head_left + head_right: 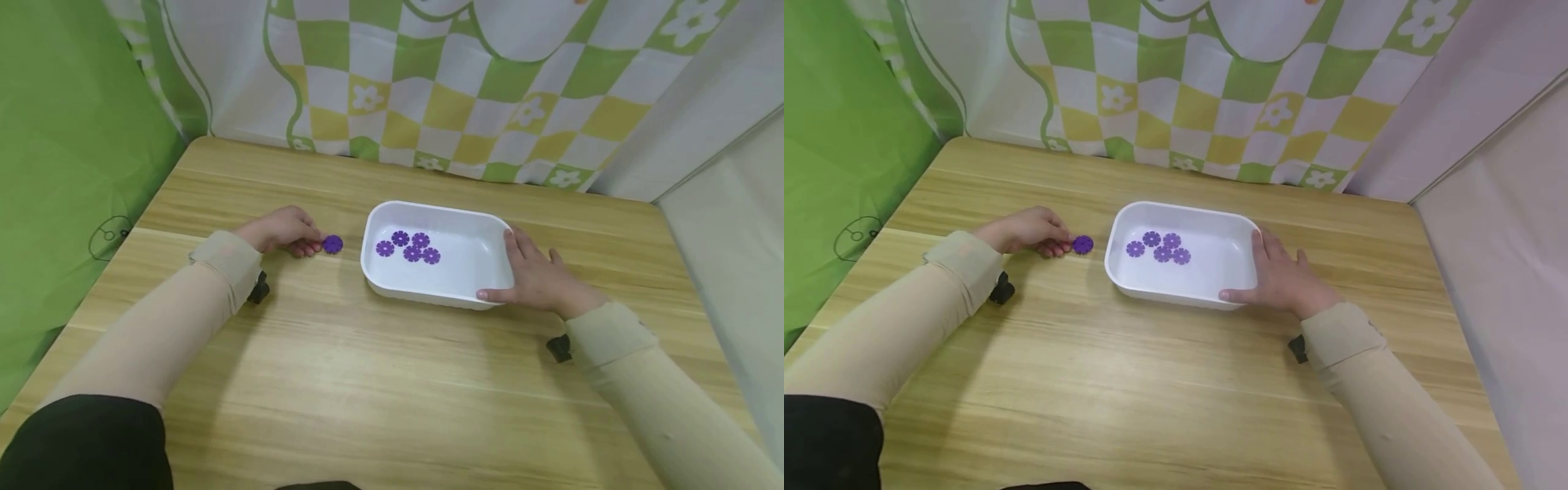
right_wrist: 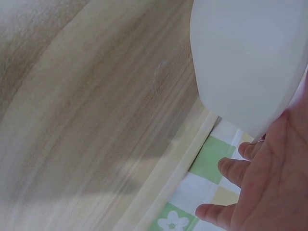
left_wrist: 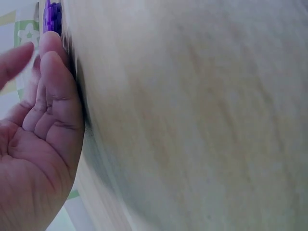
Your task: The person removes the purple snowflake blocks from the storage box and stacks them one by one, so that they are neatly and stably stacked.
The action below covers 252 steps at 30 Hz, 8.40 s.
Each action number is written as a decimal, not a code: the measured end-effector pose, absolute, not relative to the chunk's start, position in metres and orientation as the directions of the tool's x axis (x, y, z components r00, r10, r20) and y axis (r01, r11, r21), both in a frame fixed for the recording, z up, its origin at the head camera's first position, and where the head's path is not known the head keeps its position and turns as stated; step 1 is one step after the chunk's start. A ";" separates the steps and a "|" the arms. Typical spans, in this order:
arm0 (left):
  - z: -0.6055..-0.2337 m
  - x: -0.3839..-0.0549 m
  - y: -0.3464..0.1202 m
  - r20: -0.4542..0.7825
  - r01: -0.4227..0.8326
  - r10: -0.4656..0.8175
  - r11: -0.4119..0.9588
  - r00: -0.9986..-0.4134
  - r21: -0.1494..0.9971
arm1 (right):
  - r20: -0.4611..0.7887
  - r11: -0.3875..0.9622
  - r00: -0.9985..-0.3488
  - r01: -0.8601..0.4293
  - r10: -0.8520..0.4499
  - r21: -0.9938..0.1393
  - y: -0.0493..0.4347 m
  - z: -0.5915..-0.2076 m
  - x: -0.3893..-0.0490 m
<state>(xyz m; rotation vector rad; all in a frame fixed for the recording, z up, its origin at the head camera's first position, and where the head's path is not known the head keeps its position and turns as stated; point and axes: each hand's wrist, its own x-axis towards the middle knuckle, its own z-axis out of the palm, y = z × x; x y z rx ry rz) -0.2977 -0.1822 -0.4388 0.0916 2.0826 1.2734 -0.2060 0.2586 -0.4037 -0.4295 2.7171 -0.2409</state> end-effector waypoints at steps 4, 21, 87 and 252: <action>-0.438 -0.295 -0.180 -0.481 -0.198 0.383 0.583 -0.789 0.788 | -0.344 0.940 -0.881 -0.259 -0.324 -0.220 0.259 -0.404 -0.207; -0.437 -0.289 -0.157 -0.336 0.219 0.432 0.828 -0.837 0.517 | -0.354 0.941 -0.879 -0.247 -0.318 -0.231 0.259 -0.405 -0.207; -0.363 -0.268 -0.068 -0.195 0.139 0.534 0.521 -0.822 0.842 | -0.264 0.920 -0.886 -0.337 -0.382 -0.202 0.263 -0.412 -0.202; -0.422 -0.282 -0.194 -0.315 -0.116 0.329 0.504 -0.890 0.856 | -0.320 0.950 -0.899 -0.251 -0.300 -0.187 0.262 -0.414 -0.206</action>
